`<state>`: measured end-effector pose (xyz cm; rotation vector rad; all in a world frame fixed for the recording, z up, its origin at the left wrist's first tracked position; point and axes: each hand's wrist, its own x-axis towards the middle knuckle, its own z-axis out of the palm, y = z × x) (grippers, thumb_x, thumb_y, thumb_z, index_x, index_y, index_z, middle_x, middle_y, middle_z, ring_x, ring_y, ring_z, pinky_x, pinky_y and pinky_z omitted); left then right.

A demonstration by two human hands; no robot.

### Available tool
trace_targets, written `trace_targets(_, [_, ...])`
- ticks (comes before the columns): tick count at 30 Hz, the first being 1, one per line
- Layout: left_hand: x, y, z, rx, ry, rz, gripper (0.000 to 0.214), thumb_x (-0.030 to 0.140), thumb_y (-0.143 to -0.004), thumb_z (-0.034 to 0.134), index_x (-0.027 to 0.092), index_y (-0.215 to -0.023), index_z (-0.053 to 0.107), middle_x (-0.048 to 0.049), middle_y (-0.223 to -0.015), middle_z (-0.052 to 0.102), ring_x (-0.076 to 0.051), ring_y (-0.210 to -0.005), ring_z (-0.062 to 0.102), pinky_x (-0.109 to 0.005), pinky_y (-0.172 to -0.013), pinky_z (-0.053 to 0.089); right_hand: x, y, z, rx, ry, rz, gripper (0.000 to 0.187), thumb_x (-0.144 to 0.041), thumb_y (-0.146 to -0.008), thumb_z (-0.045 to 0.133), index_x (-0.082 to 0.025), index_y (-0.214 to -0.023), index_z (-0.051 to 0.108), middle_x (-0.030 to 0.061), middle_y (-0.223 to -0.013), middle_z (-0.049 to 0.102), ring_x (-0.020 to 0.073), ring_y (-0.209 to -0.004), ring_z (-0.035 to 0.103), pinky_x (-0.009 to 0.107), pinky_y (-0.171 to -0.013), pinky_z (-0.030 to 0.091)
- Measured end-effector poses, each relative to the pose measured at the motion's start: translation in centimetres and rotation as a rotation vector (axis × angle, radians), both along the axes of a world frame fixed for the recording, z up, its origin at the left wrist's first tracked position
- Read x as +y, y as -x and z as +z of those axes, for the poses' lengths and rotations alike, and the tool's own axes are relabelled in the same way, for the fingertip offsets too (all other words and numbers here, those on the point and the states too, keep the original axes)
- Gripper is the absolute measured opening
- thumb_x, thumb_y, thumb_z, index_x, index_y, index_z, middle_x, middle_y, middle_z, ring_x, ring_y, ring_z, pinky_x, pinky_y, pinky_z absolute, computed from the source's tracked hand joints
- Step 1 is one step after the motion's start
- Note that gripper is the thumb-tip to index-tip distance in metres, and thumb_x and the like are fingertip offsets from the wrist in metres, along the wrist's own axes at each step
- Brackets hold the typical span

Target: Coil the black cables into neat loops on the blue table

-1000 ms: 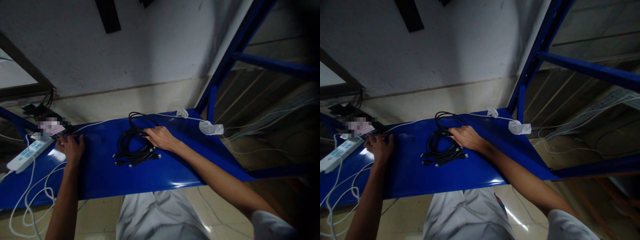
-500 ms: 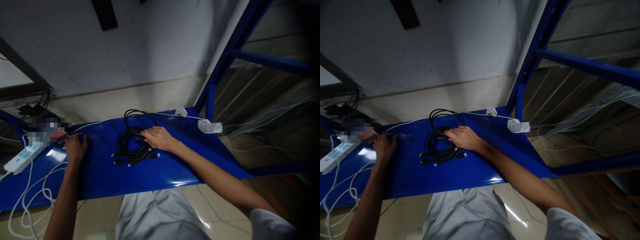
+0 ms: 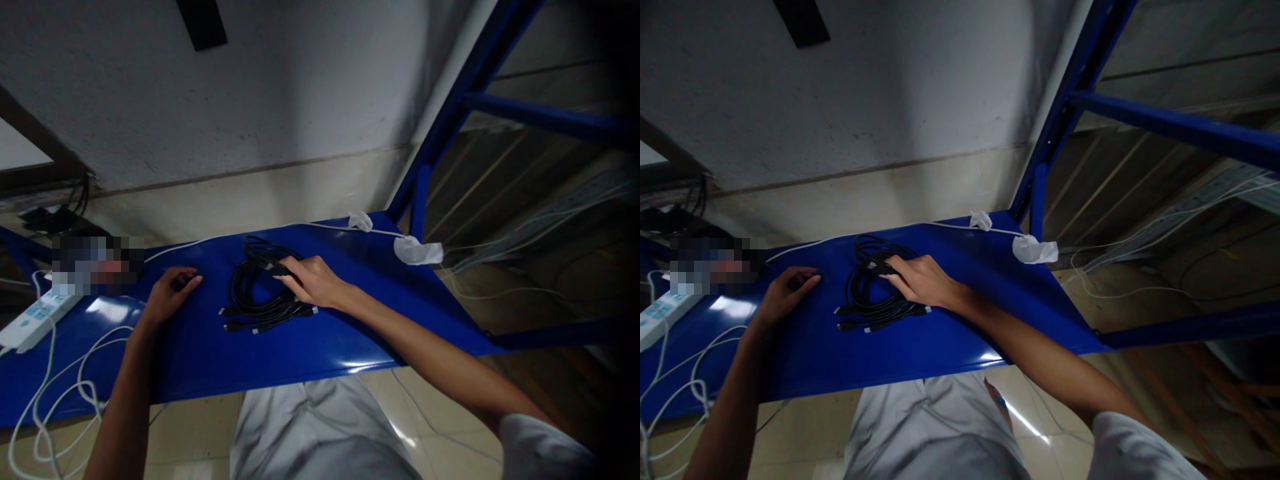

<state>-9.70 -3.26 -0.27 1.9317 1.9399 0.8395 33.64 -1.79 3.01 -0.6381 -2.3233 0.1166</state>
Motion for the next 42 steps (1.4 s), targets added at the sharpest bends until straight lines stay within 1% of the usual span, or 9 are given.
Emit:
trace_targets(4, [0.3,0.1,-0.3,-0.023,-0.005,-0.048,0.057,0.074,-0.088,0.072,0.022,-0.11,0.078,-0.0065,-0.104,0.077,-0.024,-0.089,0.066,-0.037,-0.085,0.051,-0.4,0.1,0.6,-0.042,0.041,0.065,0.031,-0.039,-0.118,0.044,-0.015,-0.122,0.064,0.003,-0.083,0.071,0.0146,-0.067,0.061,0.029,-0.063,0.038])
trace_targets(10, [0.6,1.1,-0.9,-0.061,0.012,-0.019,0.05,0.07,-0.09,0.074,0.022,-0.105,0.076,-0.0055,-0.1,0.078,-0.023,-0.086,0.068,-0.036,-0.082,0.05,-1.3,0.5,0.7,-0.209,-0.011,0.169,0.026,-0.036,-0.112,0.052,-0.015,-0.116,0.067,0.007,-0.093,0.074,0.017,-0.075,0.064,0.03,-0.065,0.04])
trace_targets(15, [0.4,1.0,-0.7,-0.182,0.01,-0.006,0.054,0.069,-0.09,0.075,0.022,-0.116,0.077,-0.0084,-0.113,0.08,-0.027,-0.099,0.074,-0.04,-0.094,0.055,-1.5,0.8,0.7,-0.272,-0.048,0.242,0.027,-0.029,-0.11,0.05,-0.013,-0.112,0.071,0.009,-0.099,0.073,0.018,-0.081,0.065,0.032,-0.068,0.046])
trace_targets(18, [0.3,0.7,-0.4,-0.275,0.012,0.005,0.054,0.069,-0.09,0.076,0.021,-0.115,0.076,-0.009,-0.108,0.081,-0.028,-0.099,0.077,-0.04,-0.097,0.057,-1.4,0.7,0.7,-0.3,-0.069,0.273,0.03,-0.029,-0.113,0.049,-0.011,-0.124,0.071,0.0101,-0.106,0.072,0.0182,-0.086,0.066,0.032,-0.073,0.05])
trace_targets(23, [0.2,-0.5,0.2,-0.368,-0.061,-0.042,0.049,0.065,-0.094,0.074,0.02,-0.112,0.07,-0.0049,-0.085,0.076,-0.023,-0.083,0.074,-0.035,-0.086,0.056,-1.1,0.8,0.3,-0.335,-0.102,0.274,0.038,-0.036,-0.117,0.049,-0.013,-0.142,0.067,0.0102,-0.11,0.072,0.0188,-0.092,0.068,0.033,-0.079,0.054])
trace_targets(30, [-0.8,-4.7,1.5,-0.37,-0.123,-0.095,0.038,0.055,-0.101,0.07,0.02,-0.114,0.067,-0.0004,-0.079,0.069,-0.017,-0.069,0.063,-0.029,-0.071,0.051,-1.1,1.4,-0.5,-0.299,-0.145,0.247,0.044,-0.045,-0.118,0.047,-0.013,-0.138,0.07,0.0085,-0.107,0.073,0.0161,-0.088,0.069,0.03,-0.074,0.053])
trace_targets(34, [-2.5,-8.3,2.8,-0.223,-0.18,-0.109,0.033,0.051,-0.105,0.066,0.021,-0.118,0.073,-0.0014,-0.084,0.071,-0.019,-0.079,0.069,-0.031,-0.078,0.053,-1.1,1.6,-0.5,-0.254,-0.158,0.213,0.042,-0.042,-0.119,0.045,-0.013,-0.132,0.071,0.0071,-0.103,0.074,0.0148,-0.083,0.068,0.03,-0.071,0.052])
trace_targets(38, [-4.5,-12.6,4.7,-0.112,-0.272,-0.115,0.029,0.047,-0.106,0.066,0.024,-0.121,0.076,-0.001,-0.089,0.077,-0.019,-0.082,0.074,-0.032,-0.084,0.056,-1.1,1.7,-0.7,-0.222,-0.16,0.178,0.043,-0.042,-0.12,0.042,-0.014,-0.137,0.068,0.0078,-0.104,0.075,0.0147,-0.079,0.068,0.031,-0.071,0.052])
trace_targets(42, [-6.3,-16.9,6.3,-0.14,-0.346,-0.126,0.025,0.045,-0.103,0.072,0.027,-0.119,0.078,-0.0007,-0.095,0.08,-0.02,-0.086,0.076,-0.034,-0.088,0.059,-1.2,1.9,-0.8,-0.183,-0.036,0.156,0.045,-0.048,-0.118,0.045,-0.013,-0.139,0.064,0.0106,-0.11,0.077,0.0171,-0.082,0.072,0.032,-0.075,0.053])
